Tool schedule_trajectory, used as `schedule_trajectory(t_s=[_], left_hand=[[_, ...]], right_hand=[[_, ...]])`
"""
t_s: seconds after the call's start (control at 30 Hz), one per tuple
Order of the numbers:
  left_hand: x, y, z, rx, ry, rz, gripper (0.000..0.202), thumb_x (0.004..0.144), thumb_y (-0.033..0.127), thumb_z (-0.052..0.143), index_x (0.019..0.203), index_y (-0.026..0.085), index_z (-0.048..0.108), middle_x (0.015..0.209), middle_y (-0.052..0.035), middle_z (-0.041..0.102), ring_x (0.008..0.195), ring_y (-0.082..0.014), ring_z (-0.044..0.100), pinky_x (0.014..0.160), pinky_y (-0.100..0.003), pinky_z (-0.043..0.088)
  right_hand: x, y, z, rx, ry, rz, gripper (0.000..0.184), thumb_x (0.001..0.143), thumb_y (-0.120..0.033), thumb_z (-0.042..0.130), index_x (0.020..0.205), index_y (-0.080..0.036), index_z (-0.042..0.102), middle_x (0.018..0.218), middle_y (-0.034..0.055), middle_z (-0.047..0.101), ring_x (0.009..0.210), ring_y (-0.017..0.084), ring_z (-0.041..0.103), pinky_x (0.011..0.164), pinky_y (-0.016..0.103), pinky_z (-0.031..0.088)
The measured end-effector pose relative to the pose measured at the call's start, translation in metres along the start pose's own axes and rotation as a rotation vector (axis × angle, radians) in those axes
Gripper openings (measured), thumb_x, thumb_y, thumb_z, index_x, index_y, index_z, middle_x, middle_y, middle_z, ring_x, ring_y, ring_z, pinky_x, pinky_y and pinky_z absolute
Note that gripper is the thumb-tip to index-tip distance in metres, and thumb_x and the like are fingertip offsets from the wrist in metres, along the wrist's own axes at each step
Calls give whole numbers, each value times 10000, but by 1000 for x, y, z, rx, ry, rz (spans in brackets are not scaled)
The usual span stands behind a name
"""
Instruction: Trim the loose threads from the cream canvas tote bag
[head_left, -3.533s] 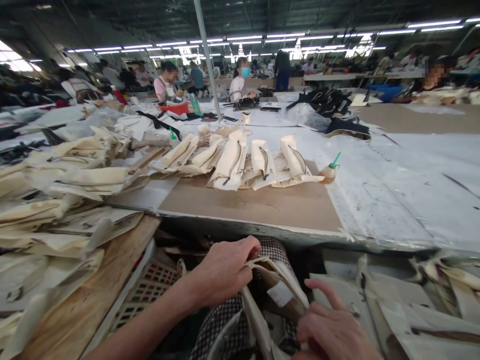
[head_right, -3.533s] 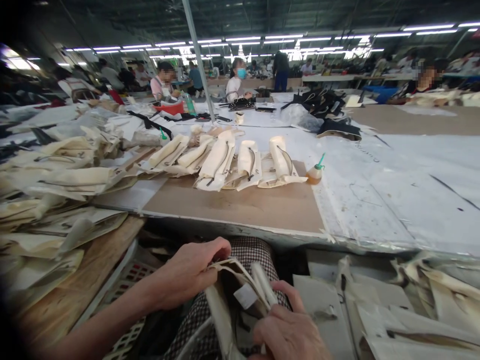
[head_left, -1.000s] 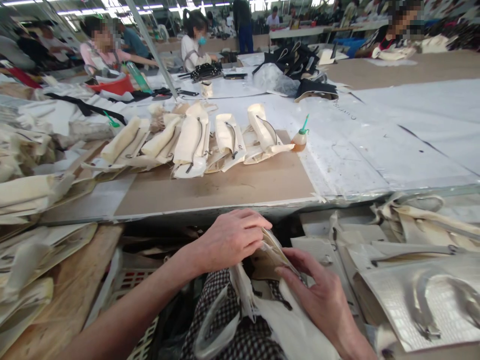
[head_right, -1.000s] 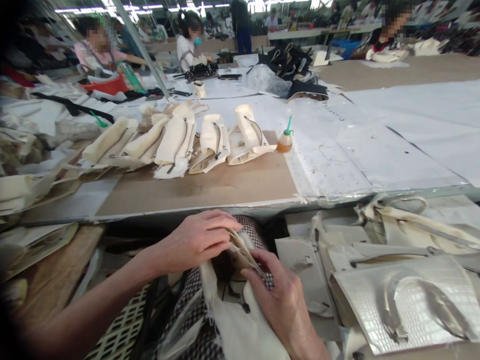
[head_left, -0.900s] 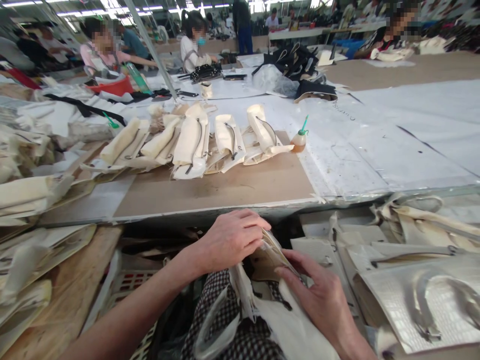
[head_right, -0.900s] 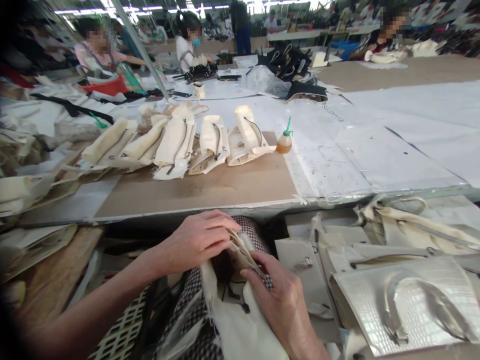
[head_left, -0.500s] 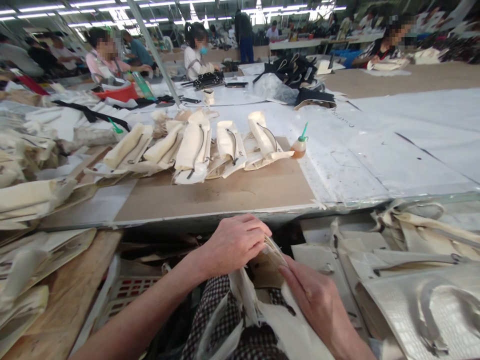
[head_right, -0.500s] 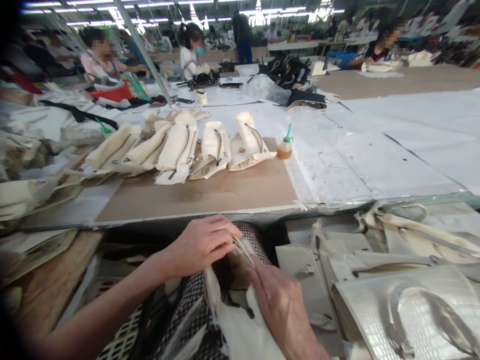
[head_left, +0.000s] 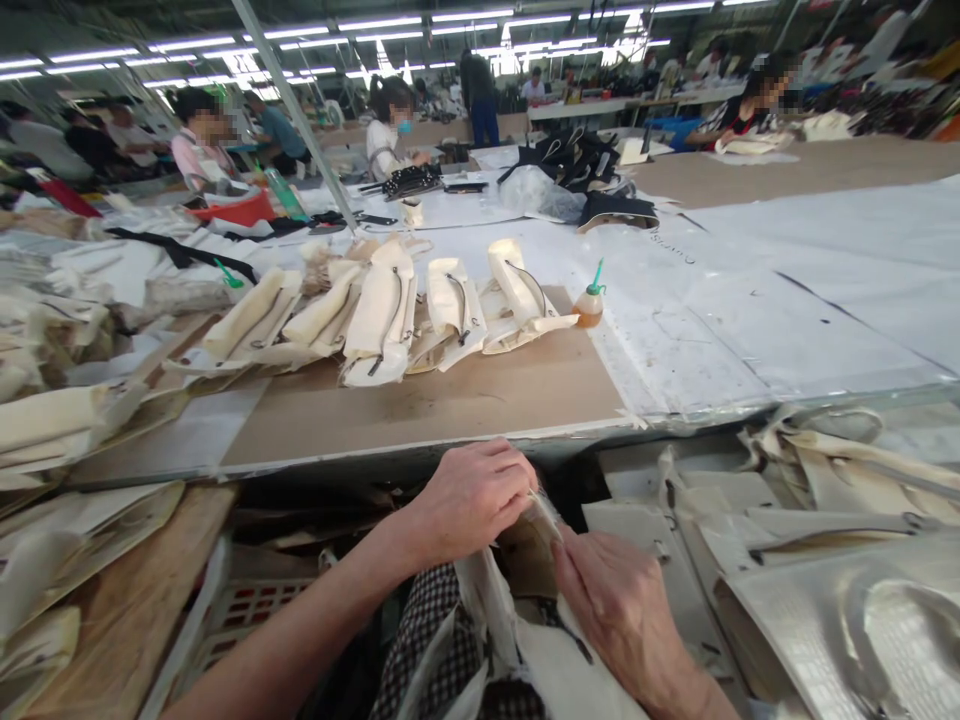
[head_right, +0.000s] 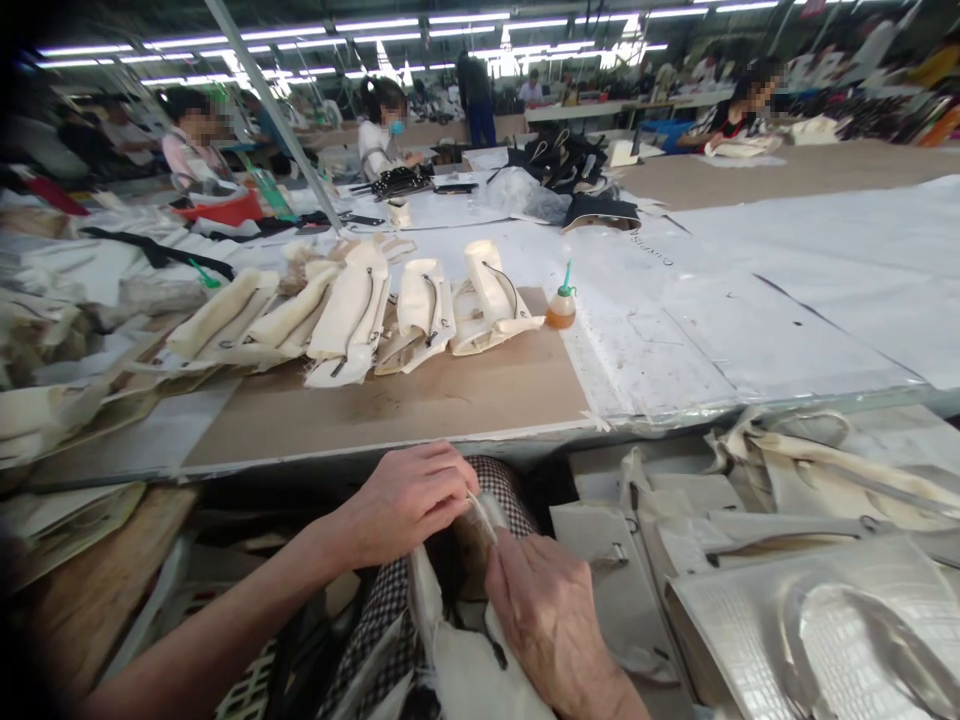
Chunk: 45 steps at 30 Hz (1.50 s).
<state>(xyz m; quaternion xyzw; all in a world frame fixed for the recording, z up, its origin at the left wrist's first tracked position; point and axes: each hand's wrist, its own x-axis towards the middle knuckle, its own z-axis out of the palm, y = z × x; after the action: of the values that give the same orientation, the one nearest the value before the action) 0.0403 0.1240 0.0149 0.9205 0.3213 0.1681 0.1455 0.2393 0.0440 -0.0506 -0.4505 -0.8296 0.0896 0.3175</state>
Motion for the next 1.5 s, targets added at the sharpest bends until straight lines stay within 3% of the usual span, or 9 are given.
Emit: schedule_trajectory(t_s=[0.1,0.23,0.33,0.47,0.73,0.93,1.1,1.23,1.5], left_hand=[[0,2,-1,2,17,7,196,933,140,525,751,167,592,887,-19,708,803,-154,591,783,-275,471],[-2,8,-3,7,40,3,207,928,126,500,749,167,597,879,-21,711,785,-155,582,767,-280,478],[-5,10,-4,9,63,-5,210,910,114,499,731,173,592,875,-25,710,791,-160,587,756,-284,481],[-8,6,-6,-4,52,-2,174,872,94,521,731,174,588,894,-26,708,813,-161,594,770,-280,489],[-11,0,-25,-51,-67,-20,129,870,95,543,801,177,616,1072,-21,687,937,-144,642,822,-232,501],[-11,-2,-20,-9,36,12,178,912,99,501,806,169,626,1054,-24,709,902,-139,656,804,-225,503],[-9,-4,-8,-26,126,17,194,918,92,502,775,164,612,1005,-8,721,857,-127,662,788,-215,505],[-5,-6,-5,-14,133,16,213,933,99,492,764,164,604,950,-4,720,832,-120,653,766,-211,502],[-2,-15,0,33,161,75,189,936,91,484,803,162,598,915,-8,714,787,-123,635,735,-227,489]], right_hand=[[5,-1,0,-23,-14,3,267,979,-140,389,878,-171,634,638,17,640,555,175,616,529,305,434],[17,-3,6,-4,6,3,377,1038,-297,320,1286,-106,529,876,86,758,679,192,725,581,291,553],[25,-4,13,27,44,22,421,1048,-362,306,1208,-93,587,807,85,768,591,178,721,506,260,542],[29,-3,20,29,90,-15,367,1041,-252,318,1063,-123,660,773,82,766,551,167,717,476,228,523],[19,2,30,116,62,97,351,1031,-266,337,1226,-170,612,909,83,780,692,185,752,601,236,585],[17,3,29,70,108,54,354,1026,-251,365,1297,-115,547,788,71,771,570,170,726,501,222,557],[17,8,25,137,24,76,362,1020,-234,357,1320,-161,546,1004,99,773,728,180,754,667,237,601],[23,12,19,177,-71,94,346,1023,-264,340,1266,-211,582,1104,79,752,763,171,757,650,211,592],[36,14,9,230,-160,127,309,1025,-273,323,1149,-228,602,865,14,746,660,148,724,595,199,541]])
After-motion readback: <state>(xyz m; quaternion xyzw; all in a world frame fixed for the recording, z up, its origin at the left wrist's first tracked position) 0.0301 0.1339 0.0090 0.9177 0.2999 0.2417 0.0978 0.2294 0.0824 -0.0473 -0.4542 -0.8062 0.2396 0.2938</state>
